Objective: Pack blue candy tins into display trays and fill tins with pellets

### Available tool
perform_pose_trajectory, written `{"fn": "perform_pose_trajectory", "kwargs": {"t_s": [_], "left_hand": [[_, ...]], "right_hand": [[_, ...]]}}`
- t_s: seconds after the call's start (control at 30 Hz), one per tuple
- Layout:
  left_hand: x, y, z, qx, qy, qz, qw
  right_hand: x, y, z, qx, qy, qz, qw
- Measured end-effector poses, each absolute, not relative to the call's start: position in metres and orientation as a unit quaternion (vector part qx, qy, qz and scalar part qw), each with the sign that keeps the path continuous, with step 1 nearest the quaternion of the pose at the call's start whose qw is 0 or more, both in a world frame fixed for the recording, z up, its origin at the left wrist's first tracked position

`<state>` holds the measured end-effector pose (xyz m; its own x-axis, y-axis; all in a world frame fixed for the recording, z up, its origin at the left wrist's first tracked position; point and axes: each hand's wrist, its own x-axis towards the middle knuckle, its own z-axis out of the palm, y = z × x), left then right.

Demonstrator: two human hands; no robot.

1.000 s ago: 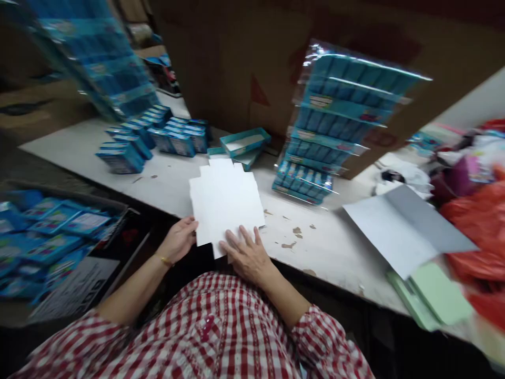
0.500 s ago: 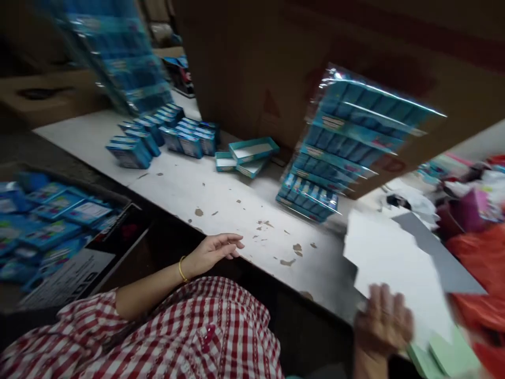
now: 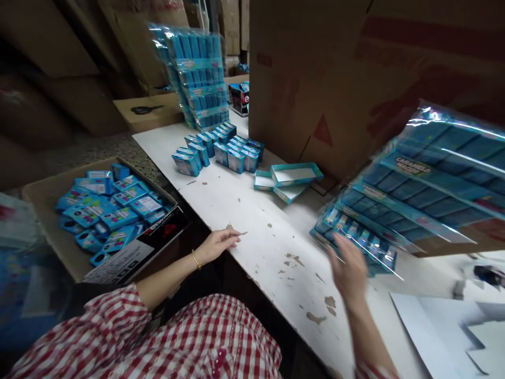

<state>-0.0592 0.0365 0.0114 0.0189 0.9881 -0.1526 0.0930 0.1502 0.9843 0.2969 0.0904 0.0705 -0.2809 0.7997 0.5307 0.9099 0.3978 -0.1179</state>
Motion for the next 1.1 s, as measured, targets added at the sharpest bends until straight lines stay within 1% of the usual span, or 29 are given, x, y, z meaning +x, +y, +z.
{"fn": "perform_pose_trajectory", "kwargs": {"t_s": [0.07, 0.13, 0.2, 0.27, 0.33, 0.4, 0.5, 0.57, 0.67, 0.77, 0.8, 0.87, 0.97, 1.03, 1.1], "left_hand": [[-0.056, 0.04, 0.012, 0.512, 0.53, 0.422, 0.528], [-0.056, 0.041, 0.013, 0.526, 0.511, 0.413, 0.541], [-0.064, 0.042, 0.014, 0.523, 0.51, 0.411, 0.545], [-0.081, 0.043, 0.012, 0.507, 0.526, 0.419, 0.54], [-0.103, 0.045, 0.008, 0.479, 0.556, 0.434, 0.523], [-0.123, 0.047, 0.002, 0.445, 0.597, 0.467, 0.476], [-0.143, 0.053, -0.006, 0.419, 0.638, 0.531, 0.368], [-0.152, 0.06, -0.008, 0.438, 0.643, 0.547, 0.309], [-0.174, 0.08, -0.006, 0.482, 0.666, 0.525, 0.219], [-0.219, 0.111, 0.002, 0.47, 0.714, 0.506, 0.114], [-0.237, 0.122, 0.004, 0.455, 0.726, 0.506, 0.094], [-0.272, 0.144, 0.008, 0.434, 0.736, 0.511, 0.097], [-0.315, 0.173, 0.009, 0.421, 0.723, 0.517, 0.18], [-0.337, 0.189, 0.007, 0.429, 0.704, 0.513, 0.238], [-0.354, 0.204, 0.003, 0.455, 0.675, 0.511, 0.275]], "right_hand": [[0.212, 0.15, 0.063, -0.513, -0.817, -0.088, 0.249], [0.142, 0.206, 0.063, -0.53, -0.814, -0.09, 0.219], [0.098, 0.246, 0.068, -0.582, -0.791, -0.081, 0.17], [0.08, 0.26, 0.072, -0.597, -0.788, -0.084, 0.123], [0.077, 0.243, 0.074, -0.546, -0.823, -0.11, 0.113], [0.078, 0.201, 0.07, -0.436, -0.878, -0.137, 0.142], [0.076, 0.126, 0.053, -0.259, -0.942, -0.101, 0.188], [0.077, 0.092, 0.039, -0.185, -0.961, -0.063, 0.194], [0.089, 0.082, 0.029, -0.147, -0.971, -0.014, 0.187], [0.093, 0.109, 0.037, -0.171, -0.968, 0.021, 0.183], [0.086, 0.122, 0.043, -0.185, -0.963, 0.039, 0.19], [0.052, 0.155, 0.056, -0.212, -0.948, 0.094, 0.218], [-0.037, 0.214, 0.071, -0.239, -0.916, 0.183, 0.265], [-0.104, 0.254, 0.075, -0.26, -0.904, 0.216, 0.262], [-0.163, 0.288, 0.075, -0.295, -0.905, 0.22, 0.212]]}}
